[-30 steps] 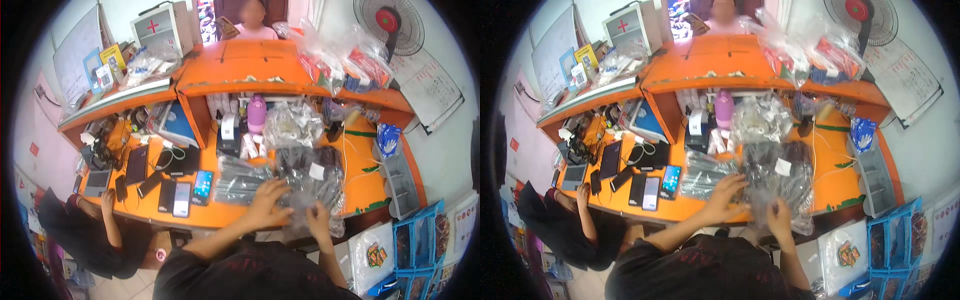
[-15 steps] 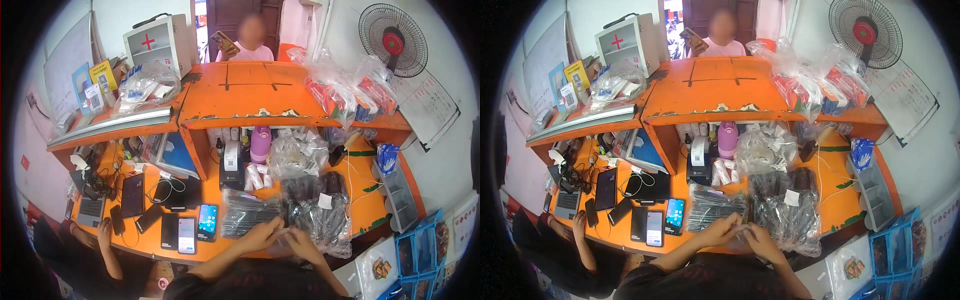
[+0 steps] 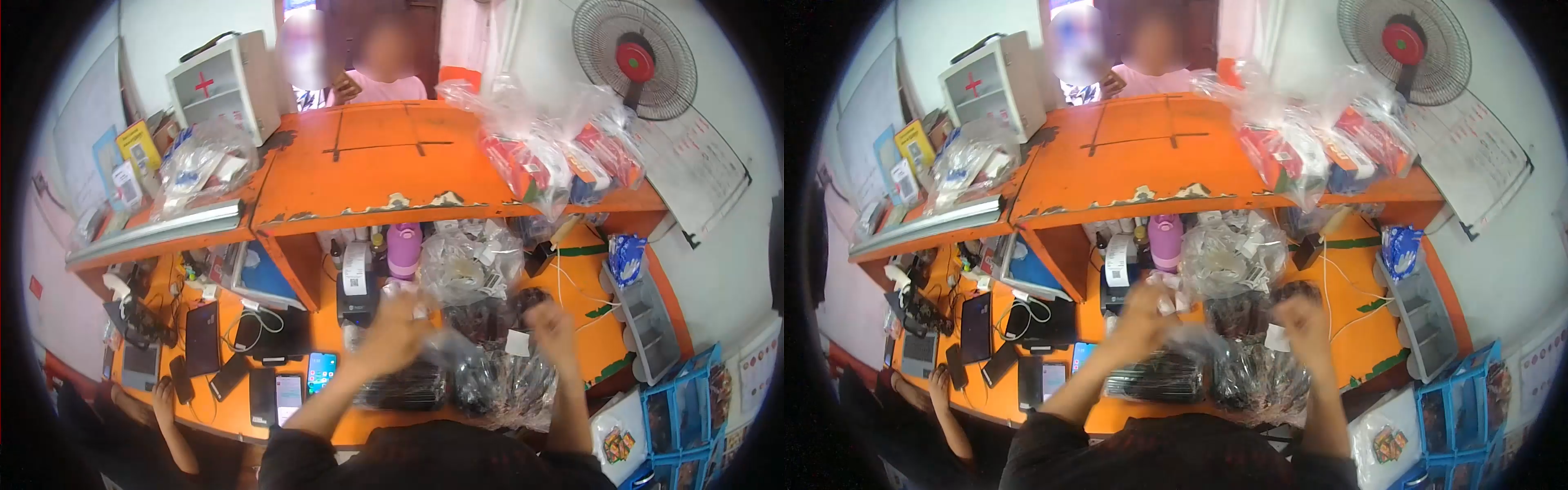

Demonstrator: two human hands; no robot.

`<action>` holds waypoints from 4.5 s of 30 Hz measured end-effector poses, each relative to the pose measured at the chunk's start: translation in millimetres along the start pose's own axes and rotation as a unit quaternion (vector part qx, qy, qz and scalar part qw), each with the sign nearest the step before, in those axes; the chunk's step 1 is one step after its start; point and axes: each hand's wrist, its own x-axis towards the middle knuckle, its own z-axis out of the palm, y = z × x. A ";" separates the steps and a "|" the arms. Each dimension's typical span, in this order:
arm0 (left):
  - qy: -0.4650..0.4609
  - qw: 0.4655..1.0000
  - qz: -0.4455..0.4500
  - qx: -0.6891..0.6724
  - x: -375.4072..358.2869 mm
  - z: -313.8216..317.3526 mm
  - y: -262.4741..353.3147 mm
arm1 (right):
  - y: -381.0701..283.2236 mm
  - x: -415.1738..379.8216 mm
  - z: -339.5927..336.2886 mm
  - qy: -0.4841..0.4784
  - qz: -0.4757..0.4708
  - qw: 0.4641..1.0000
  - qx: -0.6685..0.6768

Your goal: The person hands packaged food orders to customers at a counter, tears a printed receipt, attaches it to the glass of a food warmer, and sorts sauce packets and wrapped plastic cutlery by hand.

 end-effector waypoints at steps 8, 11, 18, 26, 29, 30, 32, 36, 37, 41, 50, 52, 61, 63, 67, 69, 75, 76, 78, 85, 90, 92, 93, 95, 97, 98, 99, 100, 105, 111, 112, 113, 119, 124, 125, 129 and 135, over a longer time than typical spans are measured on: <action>0.097 0.954 -0.025 0.284 75.5 -51.4 -68.8 | -59.1 201.5 -64.1 0.186 -0.133 0.944 -0.238; 0.110 0.953 -0.043 0.280 77.3 -53.1 -58.7 | -89.3 235.4 -22.0 0.035 -0.027 0.959 -0.279; 0.137 0.955 -0.057 0.256 77.8 -51.2 -58.6 | -79.8 176.0 4.1 0.064 -0.290 0.887 -0.354; 0.122 0.957 -0.066 0.255 75.7 -52.4 -57.7 | -82.9 53.9 -3.5 -0.023 -0.358 0.887 -0.291; 0.137 0.957 -0.056 0.251 78.5 -53.9 -54.9 | -72.3 28.6 0.0 -0.043 -0.348 0.887 -0.299; 0.135 0.957 -0.061 0.250 78.2 -53.6 -54.6 | -67.1 23.0 1.9 -0.044 -0.346 0.888 -0.301; 0.142 0.956 -0.053 0.251 78.7 -53.0 -54.8 | -56.9 15.9 5.4 -0.037 -0.362 0.882 -0.299; 0.138 0.956 -0.054 0.254 77.1 -54.2 -53.2 | -48.3 5.2 8.3 -0.039 -0.360 0.887 -0.287; 0.132 0.956 -0.058 0.257 76.9 -54.6 -53.3 | -47.7 3.8 8.4 -0.035 -0.356 0.889 -0.287; 0.142 0.959 -0.051 0.239 78.1 -54.5 -55.6 | -44.1 -0.2 -2.0 -0.035 -0.325 0.899 -0.292; 0.131 0.955 -0.052 0.261 80.6 -51.4 -50.9 | 75.7 -16.5 -104.2 0.233 0.094 0.910 -0.330; 0.129 0.954 -0.062 0.265 81.0 -51.2 -49.8 | 115.8 -20.2 -126.9 0.245 0.111 0.904 -0.334; 0.133 0.952 -0.083 0.265 80.6 -52.1 -50.4 | 127.6 8.9 -103.7 0.212 0.146 0.918 -0.302; 0.128 0.954 -0.080 0.257 78.6 -50.5 -54.0 | 68.6 9.0 -97.0 0.202 0.049 0.937 -0.279; 0.141 0.964 -0.085 0.210 76.8 -41.1 -34.5 | -9.7 9.3 -90.7 0.040 -0.095 0.954 -0.280; 0.118 0.982 -0.106 0.103 66.7 -25.5 -17.9 | -58.8 17.8 -86.7 -0.008 -0.089 0.925 -0.371; 0.175 0.961 -0.083 0.197 71.6 -43.5 -10.7 | -85.4 121.0 -49.4 0.116 -0.386 0.881 -0.248; 0.177 0.961 -0.079 0.195 76.1 -47.2 -15.1 | -101.9 138.8 -45.8 0.070 -0.352 0.905 -0.231; 0.159 0.962 -0.076 0.209 83.0 -53.3 -27.8 | -107.9 179.0 -28.1 0.073 -0.322 0.894 -0.303; 0.136 0.963 -0.081 0.217 83.1 -42.8 -46.4 | -52.8 236.2 -11.7 0.146 -0.287 0.907 -0.272; 0.145 0.960 -0.084 0.223 83.4 -41.7 -46.5 | -46.0 234.0 -106.7 0.232 -0.026 0.961 -0.150; 0.143 0.961 -0.080 0.224 82.5 -42.6 -49.0 | -27.4 259.3 -113.6 0.184 0.040 0.948 -0.256; 0.141 0.961 -0.074 0.226 82.4 -43.4 -50.5 | -15.4 267.6 -111.7 0.135 0.106 0.919 -0.356; 0.142 0.962 -0.075 0.220 82.1 -43.7 -52.1 | -1.1 272.2 -92.2 0.166 -0.007 0.899 -0.406; 0.139 0.964 -0.078 0.212 81.2 -43.7 -51.3 | -1.9 266.6 -93.1 0.141 -0.075 0.921 -0.356; 0.138 0.965 -0.082 0.210 82.1 -44.5 -50.5 | -3.0 263.3 -98.0 0.139 -0.074 0.920 -0.358; 0.134 0.965 -0.088 0.207 81.1 -45.0 -49.4 | -2.7 258.3 -100.5 0.149 -0.059 0.922 -0.353; 0.130 0.966 -0.090 0.206 80.0 -45.1 -49.0 | -1.8 253.6 -101.7 0.159 -0.046 0.923 -0.347; 0.134 0.969 -0.089 0.188 81.1 -46.0 -47.3 | 3.1 222.2 -126.3 0.157 -0.052 0.905 -0.392; 0.223 0.957 -0.138 -0.121 64.8 -10.6 -7.3 | -8.4 76.4 -125.1 0.299 -0.159 0.902 -0.269; 0.195 0.911 -0.127 -0.341 62.6 1.0 5.3 | 5.6 53.8 -127.8 0.296 -0.166 0.899 -0.278; 0.138 0.880 -0.116 -0.440 58.0 18.0 12.3 | -2.8 28.7 -120.0 0.285 -0.138 0.915 -0.250; 0.025 0.655 -0.183 -0.733 39.7 68.7 67.1 | 24.5 -64.7 -73.1 0.182 -0.237 0.774 -0.559; -0.030 0.740 -0.214 -0.637 19.9 62.2 61.0 | 29.8 -77.8 -36.8 0.135 -0.205 0.887 -0.392; -0.040 0.704 -0.258 -0.661 16.5 60.7 61.0 | 29.2 -77.1 -34.8 0.126 -0.197 0.900 -0.369; 0.005 0.743 -0.211 -0.635 14.8 60.6 57.8 | 24.6 -75.5 -27.2 0.095 -0.165 0.935 -0.299; 0.034 0.684 -0.252 -0.684 13.6 58.7 57.6 | 6.2 -68.6 -31.0 0.052 -0.124 0.972 -0.190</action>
